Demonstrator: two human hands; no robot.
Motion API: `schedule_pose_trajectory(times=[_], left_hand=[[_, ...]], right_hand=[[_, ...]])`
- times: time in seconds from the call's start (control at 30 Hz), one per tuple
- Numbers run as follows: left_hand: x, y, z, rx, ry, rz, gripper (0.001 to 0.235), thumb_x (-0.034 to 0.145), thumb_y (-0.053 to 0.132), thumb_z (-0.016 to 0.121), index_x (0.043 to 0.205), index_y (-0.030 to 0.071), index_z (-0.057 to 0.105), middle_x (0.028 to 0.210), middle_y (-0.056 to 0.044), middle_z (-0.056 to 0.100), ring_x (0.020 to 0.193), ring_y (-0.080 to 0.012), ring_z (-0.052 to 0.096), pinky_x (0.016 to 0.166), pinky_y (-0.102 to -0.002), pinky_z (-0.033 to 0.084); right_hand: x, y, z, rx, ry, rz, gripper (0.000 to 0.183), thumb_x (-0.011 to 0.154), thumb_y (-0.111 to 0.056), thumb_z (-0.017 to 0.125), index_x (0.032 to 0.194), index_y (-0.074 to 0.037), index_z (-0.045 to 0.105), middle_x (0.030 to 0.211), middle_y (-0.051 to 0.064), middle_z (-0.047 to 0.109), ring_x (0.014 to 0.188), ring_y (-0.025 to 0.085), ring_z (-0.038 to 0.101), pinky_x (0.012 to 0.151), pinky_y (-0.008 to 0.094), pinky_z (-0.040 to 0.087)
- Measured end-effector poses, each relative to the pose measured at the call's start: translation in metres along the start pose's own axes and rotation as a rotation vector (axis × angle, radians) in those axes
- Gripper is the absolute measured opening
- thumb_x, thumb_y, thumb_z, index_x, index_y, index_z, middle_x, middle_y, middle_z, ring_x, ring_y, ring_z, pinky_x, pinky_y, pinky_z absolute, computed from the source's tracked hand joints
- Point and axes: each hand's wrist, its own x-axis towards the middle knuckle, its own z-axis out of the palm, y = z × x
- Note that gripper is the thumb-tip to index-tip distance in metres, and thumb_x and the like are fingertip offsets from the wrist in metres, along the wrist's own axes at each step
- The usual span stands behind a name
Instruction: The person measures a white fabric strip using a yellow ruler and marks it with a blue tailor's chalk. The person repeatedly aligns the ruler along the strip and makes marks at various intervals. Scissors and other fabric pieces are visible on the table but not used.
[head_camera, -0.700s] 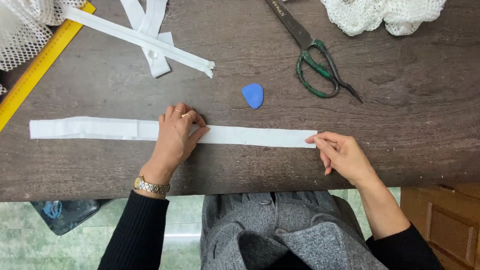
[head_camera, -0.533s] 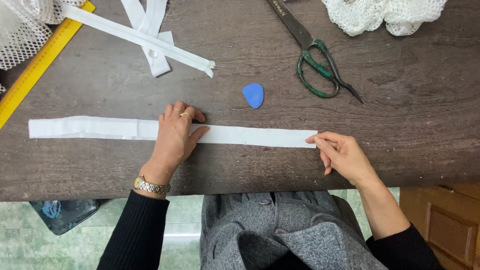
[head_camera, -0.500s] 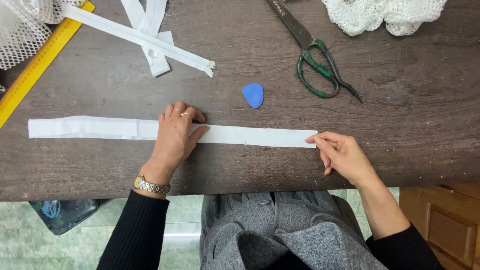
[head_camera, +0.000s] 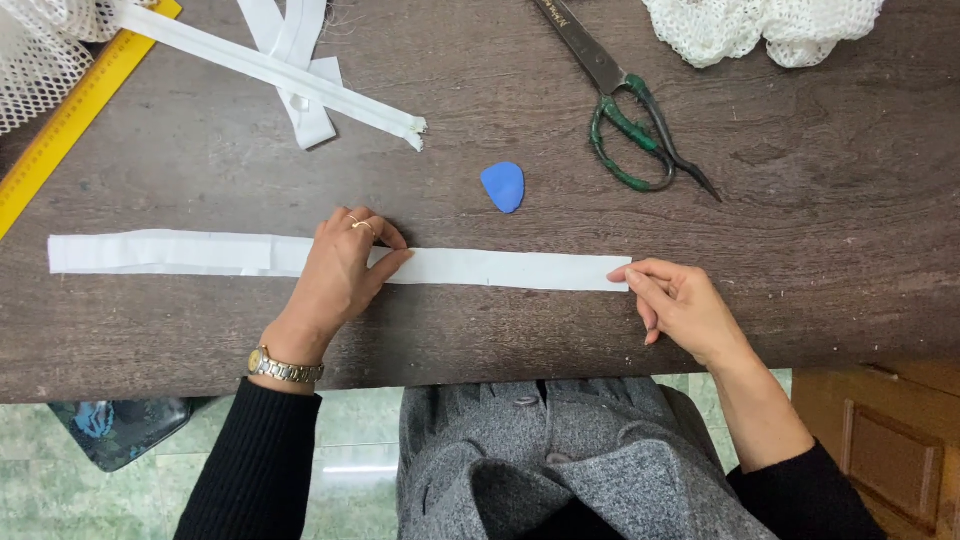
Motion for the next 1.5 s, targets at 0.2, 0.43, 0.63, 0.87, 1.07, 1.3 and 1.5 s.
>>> schedule_pose_trajectory(times=[0.2,0.43,0.63,0.87,1.07,1.3,1.5], left_hand=[[0.0,0.001,-0.009,-0.079,-0.055,0.015,0.008,0.085,0.021,0.071,0.088,0.016,0.065,0.083,-0.001,0.063,0.094,-0.0234,0.059,0.085,-0.036,0.04],[-0.001,0.011,-0.019,-0.061,-0.107,-0.006,0.009,0.086,0.021,0.069,0.091,0.015,0.064,0.079,-0.002,0.068,0.092,-0.0217,0.062,0.089,-0.036,0.039],[-0.002,0.009,-0.021,-0.022,-0.143,-0.025,0.023,0.081,0.029,0.075,0.098,0.018,0.064,0.08,-0.002,0.071,0.094,-0.021,0.062,0.095,-0.035,0.036],[-0.002,0.006,-0.017,-0.007,-0.185,-0.038,0.025,0.081,0.03,0.074,0.1,0.02,0.063,0.079,-0.001,0.072,0.091,-0.0197,0.066,0.097,-0.034,0.035],[-0.001,-0.002,-0.012,0.002,-0.187,-0.036,0.028,0.08,0.031,0.075,0.101,0.02,0.06,0.077,-0.001,0.072,0.087,-0.0203,0.069,0.097,-0.033,0.034],[-0.001,0.001,-0.012,-0.008,-0.148,-0.046,0.029,0.08,0.027,0.075,0.102,0.017,0.06,0.078,-0.004,0.072,0.087,-0.0224,0.07,0.097,-0.032,0.034],[-0.002,-0.004,-0.005,0.057,-0.126,-0.046,0.029,0.079,0.028,0.076,0.101,0.019,0.059,0.077,-0.002,0.071,0.086,-0.021,0.07,0.097,-0.032,0.034]], right_hand=[[-0.002,-0.005,0.001,0.008,0.006,0.003,0.022,0.095,-0.014,0.055,0.104,0.001,0.068,0.04,0.015,0.047,0.03,0.018,0.049,0.032,0.028,0.049],[-0.001,-0.004,0.001,0.004,0.009,0.007,0.022,0.095,-0.015,0.055,0.104,0.001,0.068,0.04,0.015,0.047,0.031,0.017,0.047,0.032,0.029,0.05],[-0.001,-0.003,0.001,0.004,0.008,-0.002,0.022,0.095,-0.016,0.055,0.104,0.0,0.068,0.04,0.015,0.047,0.03,0.019,0.05,0.031,0.027,0.049],[-0.001,-0.002,0.001,0.002,0.009,0.001,0.023,0.096,-0.016,0.055,0.104,0.001,0.067,0.04,0.015,0.047,0.03,0.02,0.051,0.032,0.028,0.049],[-0.001,-0.003,0.002,-0.004,0.015,0.004,0.023,0.096,-0.016,0.055,0.104,0.001,0.068,0.041,0.015,0.047,0.03,0.019,0.05,0.032,0.028,0.05],[-0.002,-0.008,0.003,0.008,0.016,0.0,0.022,0.095,-0.017,0.055,0.103,0.0,0.067,0.041,0.014,0.047,0.031,0.017,0.048,0.032,0.028,0.051],[-0.001,-0.004,0.002,0.013,0.014,-0.001,0.022,0.095,-0.016,0.056,0.103,0.001,0.068,0.041,0.014,0.047,0.032,0.017,0.048,0.032,0.028,0.052]])
